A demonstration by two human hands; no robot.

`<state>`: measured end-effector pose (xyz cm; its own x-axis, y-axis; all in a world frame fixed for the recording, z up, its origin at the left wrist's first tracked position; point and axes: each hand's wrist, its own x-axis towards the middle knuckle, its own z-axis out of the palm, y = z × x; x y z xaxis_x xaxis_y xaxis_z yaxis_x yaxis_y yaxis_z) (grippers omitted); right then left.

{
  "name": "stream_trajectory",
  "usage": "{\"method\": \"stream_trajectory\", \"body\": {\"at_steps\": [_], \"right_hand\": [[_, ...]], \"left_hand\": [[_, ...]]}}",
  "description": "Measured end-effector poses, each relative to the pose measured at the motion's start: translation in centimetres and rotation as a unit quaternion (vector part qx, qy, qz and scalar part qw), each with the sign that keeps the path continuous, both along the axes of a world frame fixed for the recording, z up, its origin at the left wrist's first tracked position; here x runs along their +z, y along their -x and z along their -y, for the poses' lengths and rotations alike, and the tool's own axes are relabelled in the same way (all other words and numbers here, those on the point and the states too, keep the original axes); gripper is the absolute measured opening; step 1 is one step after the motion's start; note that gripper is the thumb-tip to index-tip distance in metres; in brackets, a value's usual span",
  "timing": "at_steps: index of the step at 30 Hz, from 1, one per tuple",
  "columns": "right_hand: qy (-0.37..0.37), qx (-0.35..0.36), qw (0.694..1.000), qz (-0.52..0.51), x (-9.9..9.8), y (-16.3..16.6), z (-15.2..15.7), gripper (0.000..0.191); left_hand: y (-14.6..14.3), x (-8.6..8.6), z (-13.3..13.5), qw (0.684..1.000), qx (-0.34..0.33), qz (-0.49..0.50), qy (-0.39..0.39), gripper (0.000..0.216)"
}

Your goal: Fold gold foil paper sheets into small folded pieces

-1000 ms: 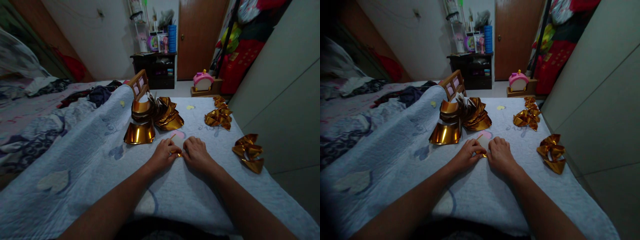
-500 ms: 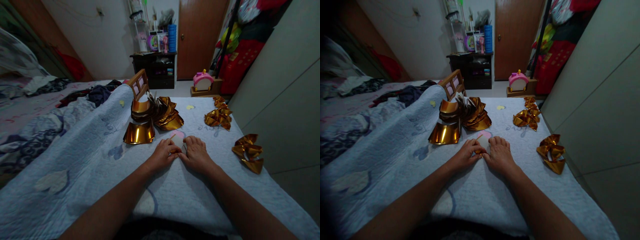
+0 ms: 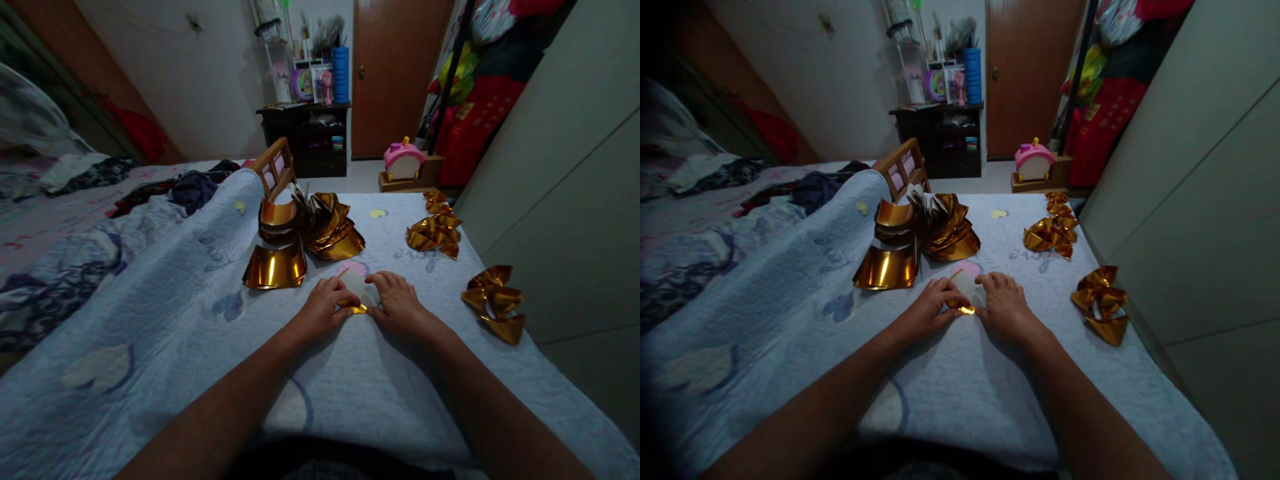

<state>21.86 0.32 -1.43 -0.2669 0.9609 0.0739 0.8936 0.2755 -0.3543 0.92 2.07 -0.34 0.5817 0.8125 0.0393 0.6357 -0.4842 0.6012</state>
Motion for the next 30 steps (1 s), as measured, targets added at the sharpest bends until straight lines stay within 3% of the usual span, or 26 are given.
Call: {"method": "stream_trajectory", "body": {"at_steps": [7, 11, 15, 20, 26, 30], "right_hand": [[0.021, 0.010, 0.999, -0.037, 0.7, -0.7, -0.2, 0.043], [-0.015, -0.018, 1.000, -0.019, 1.0, -0.4, -0.3, 0.038], [-0.045, -0.019, 0.999, 0.022, 0.9, -0.1, -0.1, 0.033], [-0.053, -0.004, 0.999, -0.002, 0.5, 0.1, -0.2, 0.031], [-0.035, 0.003, 0.999, -0.039, 0.6, 0.2, -0.3, 0.028], [-0.011, 0.019, 0.998, -0.067, 0.8, 0.3, -0.2, 0.029]], "left_hand": [[0.1, -0.1, 0.1, 1.000, -0.008, 0.013, -0.017, 0.017], [0.2, -0.1, 0.2, 0.999, -0.007, 0.036, -0.025, 0.018], [0.2, -0.1, 0.3, 0.997, 0.032, 0.049, -0.044, 0.038], [0.4, -0.6, 0.1, 0.993, 0.059, 0.086, -0.049, 0.072], [0.5, -0.9, -0.2, 0.990, 0.038, 0.128, -0.034, 0.087], [0.4, -0.6, -0.2, 0.988, 0.060, 0.137, -0.042, 0.099]]}}
